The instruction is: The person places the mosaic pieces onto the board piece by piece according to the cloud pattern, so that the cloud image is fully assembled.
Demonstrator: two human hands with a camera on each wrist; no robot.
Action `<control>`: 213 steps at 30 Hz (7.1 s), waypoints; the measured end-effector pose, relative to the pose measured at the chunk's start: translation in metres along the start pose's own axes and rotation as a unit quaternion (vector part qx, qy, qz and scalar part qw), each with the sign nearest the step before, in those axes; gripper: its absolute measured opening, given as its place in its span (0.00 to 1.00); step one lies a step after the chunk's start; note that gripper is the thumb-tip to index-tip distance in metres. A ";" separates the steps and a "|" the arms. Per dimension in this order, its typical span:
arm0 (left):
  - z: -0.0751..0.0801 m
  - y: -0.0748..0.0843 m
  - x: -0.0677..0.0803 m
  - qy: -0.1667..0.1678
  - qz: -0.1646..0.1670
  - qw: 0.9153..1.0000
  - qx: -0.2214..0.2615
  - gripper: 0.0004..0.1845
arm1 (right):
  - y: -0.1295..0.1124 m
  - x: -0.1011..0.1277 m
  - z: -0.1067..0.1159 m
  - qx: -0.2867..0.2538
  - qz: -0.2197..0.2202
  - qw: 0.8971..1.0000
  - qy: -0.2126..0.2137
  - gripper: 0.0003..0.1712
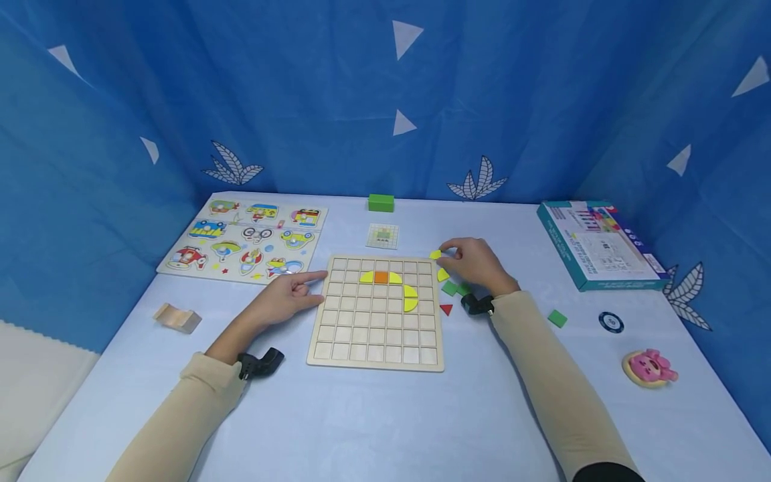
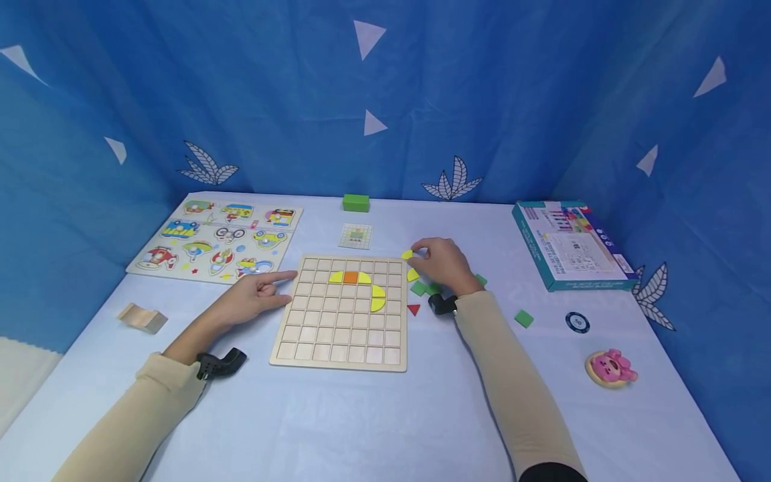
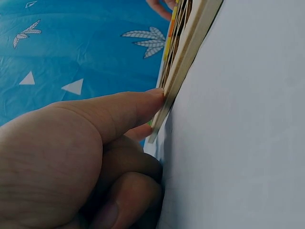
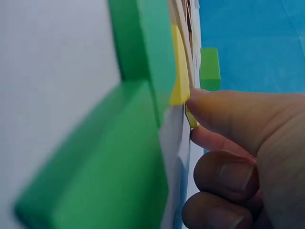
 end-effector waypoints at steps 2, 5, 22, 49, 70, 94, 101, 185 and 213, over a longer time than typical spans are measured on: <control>0.000 0.000 0.000 0.000 -0.002 1.000 0.000 0.29 | 0.000 0.000 -0.001 -0.001 0.003 1.000 0.000 0.23; 0.000 0.001 0.000 -0.002 -0.003 1.000 0.003 0.29 | 0.000 0.000 -0.002 0.002 0.004 1.000 0.001 0.21; 0.000 0.002 0.001 -0.003 0.000 1.000 0.002 0.29 | -0.009 0.001 -0.002 0.072 0.004 0.997 0.001 0.19; -0.001 -0.001 0.001 -0.001 0.000 1.000 0.006 0.30 | -0.043 0.006 0.006 0.093 0.097 0.991 0.001 0.17; -0.001 0.000 0.002 -0.008 0.007 1.000 0.001 0.30 | -0.151 0.010 -0.060 0.083 0.301 0.946 -0.090 0.14; 0.000 0.000 0.001 -0.008 0.012 1.000 0.001 0.30 | -0.157 0.002 -0.084 0.126 0.297 0.945 -0.054 0.10; 0.000 0.000 0.001 -0.007 0.009 1.000 0.002 0.30 | -0.157 0.003 -0.085 0.119 0.303 0.944 -0.054 0.12; -0.001 0.001 0.000 -0.002 -0.003 1.000 0.002 0.29 | -0.027 0.023 0.004 0.119 0.091 0.985 -0.086 0.22; 0.000 0.000 0.001 0.001 -0.001 1.000 0.001 0.29 | -0.120 0.028 -0.047 0.084 0.274 0.950 -0.124 0.19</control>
Point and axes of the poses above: each hand's wrist, its own x-axis away from the middle knuckle, its own z-axis out of the back of the hand, y = z × x, the point moved 5 cm from there along -x, towards the middle knuckle, and after that the axes turned 8 degrees about z, right-handed, at the moved point
